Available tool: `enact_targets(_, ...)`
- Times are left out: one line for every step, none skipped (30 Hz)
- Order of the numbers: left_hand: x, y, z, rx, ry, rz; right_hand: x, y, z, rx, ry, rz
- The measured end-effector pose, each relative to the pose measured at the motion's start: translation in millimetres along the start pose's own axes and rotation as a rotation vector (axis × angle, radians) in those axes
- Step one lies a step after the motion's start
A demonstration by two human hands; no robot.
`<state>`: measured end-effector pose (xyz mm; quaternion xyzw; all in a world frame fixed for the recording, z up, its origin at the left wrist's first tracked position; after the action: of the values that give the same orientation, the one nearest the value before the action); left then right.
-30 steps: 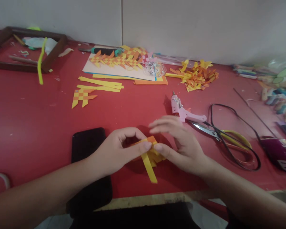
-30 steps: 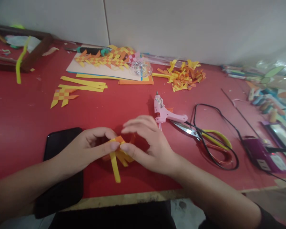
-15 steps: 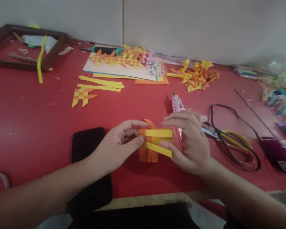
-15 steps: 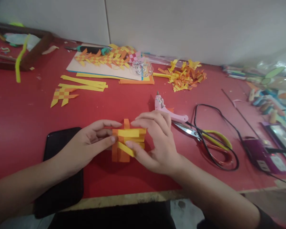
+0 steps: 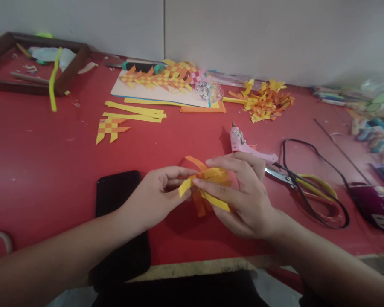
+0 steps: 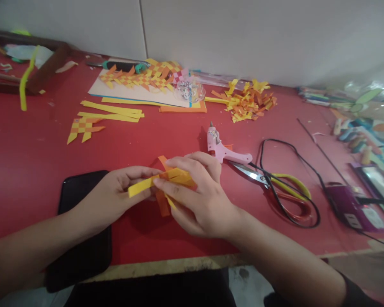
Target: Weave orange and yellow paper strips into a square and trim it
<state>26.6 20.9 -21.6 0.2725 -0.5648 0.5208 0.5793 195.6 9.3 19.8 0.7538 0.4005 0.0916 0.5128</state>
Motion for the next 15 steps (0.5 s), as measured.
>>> enact_targets(1.3, -0.6, 0.3, -0.013, -0.006, -0.009, 0.1, -0.9, 0.4, 0.004, 0.001, 0.016)
enact_targets(2.3, -1.2, 0.7, -0.025, -0.007, -0.018, 0.2, -1.5, 0.6, 0.014, 0.002, 0.03)
enact_targets(2.8, -1.3, 1.3, -0.03, -0.001, -0.02, 0.3, -1.8, 0.7, 0.023, 0.003, 0.044)
enact_targets(2.9, -1.3, 1.9, -0.029, 0.01, -0.012, 0.3, -2.2, 0.7, 0.025, 0.006, 0.054)
enact_targets(2.6, -1.2, 2.6, -0.029, 0.025, 0.007, 0.4, -2.6, 0.7, 0.023, 0.008, 0.061)
enact_targets(2.0, -1.2, 3.3, -0.031, 0.038, 0.034, 0.6, -2.9, 0.7, 0.023, 0.008, 0.068)
enact_targets(1.2, -1.3, 3.9, -0.039, 0.047, 0.066, 0.8, -3.3, 0.8, 0.023, 0.006, 0.076)
enact_targets(0.3, -1.5, 4.3, -0.049, 0.056, 0.094, 1.0, -3.7, 0.9, 0.022, 0.001, 0.085)
enact_targets(-0.6, -1.5, 4.5, -0.056, 0.061, 0.111, 1.1, -4.3, 1.0, 0.022, -0.007, 0.094)
enact_targets(-1.6, -1.2, 4.5, -0.058, 0.064, 0.112, 1.1, -4.8, 1.1, 0.025, -0.018, 0.102)
enact_targets(-2.6, -0.5, 4.4, -0.052, 0.07, 0.101, 0.8, -5.2, 1.0, 0.029, -0.026, 0.108)
enact_targets(-3.4, 0.2, 4.1, -0.04, 0.077, 0.082, 0.3, -5.7, 0.6, 0.028, -0.033, 0.11)
enact_targets(-4.1, 0.8, 3.8, -0.029, 0.084, 0.062, -0.3, -5.7, 0.0, 0.028, -0.035, 0.109)
enact_targets(-4.6, 1.1, 3.5, -0.023, 0.089, 0.044, -0.5, -5.3, -1.1, 0.027, -0.034, 0.104)
enact_targets(-5.0, 1.1, 3.3, -0.02, 0.094, 0.032, 0.4, -3.9, -2.4, 0.029, -0.038, 0.098)
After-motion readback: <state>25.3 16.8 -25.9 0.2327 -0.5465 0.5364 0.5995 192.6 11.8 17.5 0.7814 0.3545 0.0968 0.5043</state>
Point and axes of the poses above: each hand's wrist, its own z-axis away from the middle knuckle, its own y-axis out of the back of the hand, x = y × z, the point moved 4 cm from there along -z, towards the middle knuckle, and after that the axes turned 9 degrees about -y, right-handed, at the moved point
